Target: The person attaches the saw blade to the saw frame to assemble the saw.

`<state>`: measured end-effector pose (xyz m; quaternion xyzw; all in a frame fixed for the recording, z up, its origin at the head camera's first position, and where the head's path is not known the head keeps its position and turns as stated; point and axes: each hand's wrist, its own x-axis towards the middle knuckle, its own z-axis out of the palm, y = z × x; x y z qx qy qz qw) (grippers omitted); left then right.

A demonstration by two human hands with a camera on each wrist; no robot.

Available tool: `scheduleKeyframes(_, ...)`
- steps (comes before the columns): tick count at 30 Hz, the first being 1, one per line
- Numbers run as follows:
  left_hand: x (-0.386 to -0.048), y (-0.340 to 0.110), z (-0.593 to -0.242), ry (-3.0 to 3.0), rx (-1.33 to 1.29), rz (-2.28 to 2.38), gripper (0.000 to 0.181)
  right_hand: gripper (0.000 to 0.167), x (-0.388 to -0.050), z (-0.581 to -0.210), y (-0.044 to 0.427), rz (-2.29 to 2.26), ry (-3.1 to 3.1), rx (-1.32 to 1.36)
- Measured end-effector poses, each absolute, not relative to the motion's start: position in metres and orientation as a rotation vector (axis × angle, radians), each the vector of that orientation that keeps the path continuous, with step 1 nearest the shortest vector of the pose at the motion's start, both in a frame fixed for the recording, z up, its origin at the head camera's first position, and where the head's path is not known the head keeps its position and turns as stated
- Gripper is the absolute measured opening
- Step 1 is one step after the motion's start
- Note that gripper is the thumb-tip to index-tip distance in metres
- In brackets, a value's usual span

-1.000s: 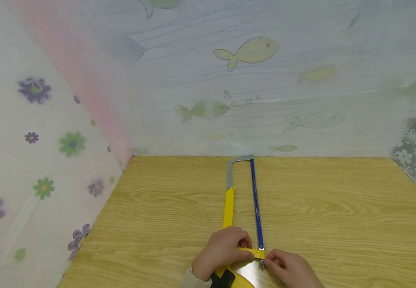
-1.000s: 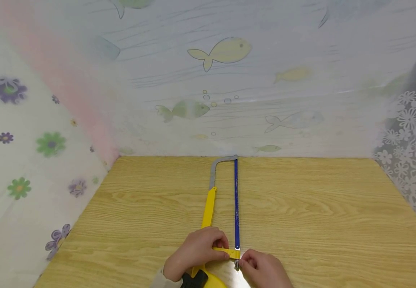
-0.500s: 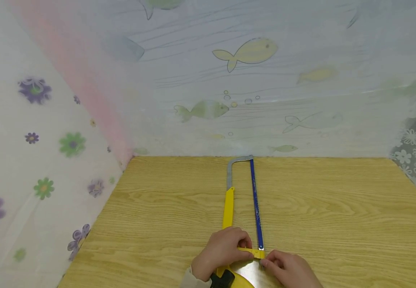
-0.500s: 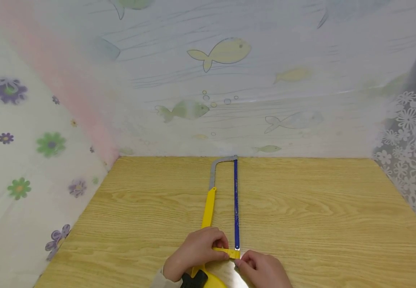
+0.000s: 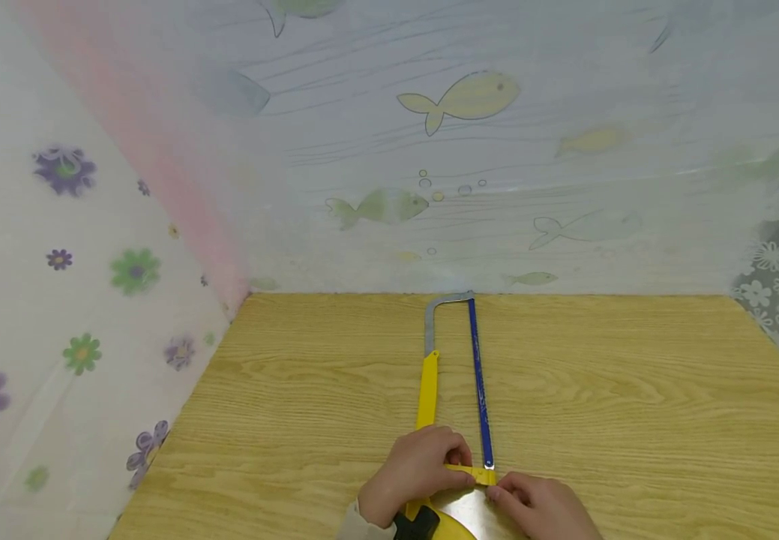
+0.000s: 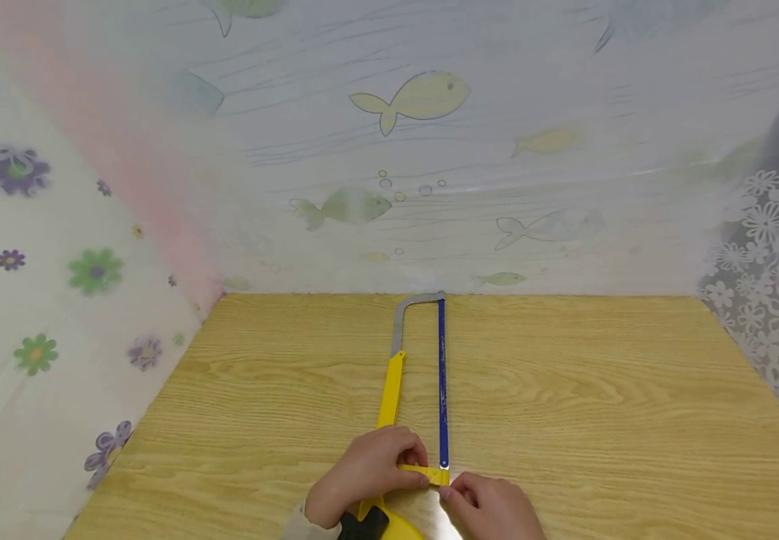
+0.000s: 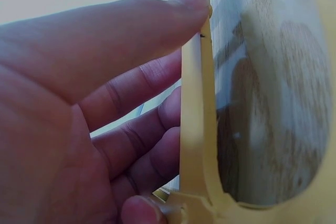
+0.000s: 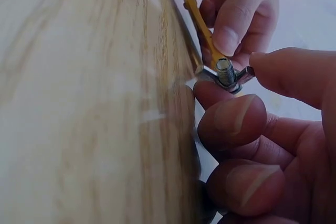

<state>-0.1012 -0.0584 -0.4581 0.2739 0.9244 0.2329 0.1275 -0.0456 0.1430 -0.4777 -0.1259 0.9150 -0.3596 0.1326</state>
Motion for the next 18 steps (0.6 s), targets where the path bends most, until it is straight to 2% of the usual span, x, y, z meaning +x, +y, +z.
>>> scheduleKeyframes(18,-0.1015,-0.0584,-0.4583,2.690,0.797,0.671,0.016,0.021,-0.0485,-0.4817,0.1481,-1.084,2.622,-0.420)
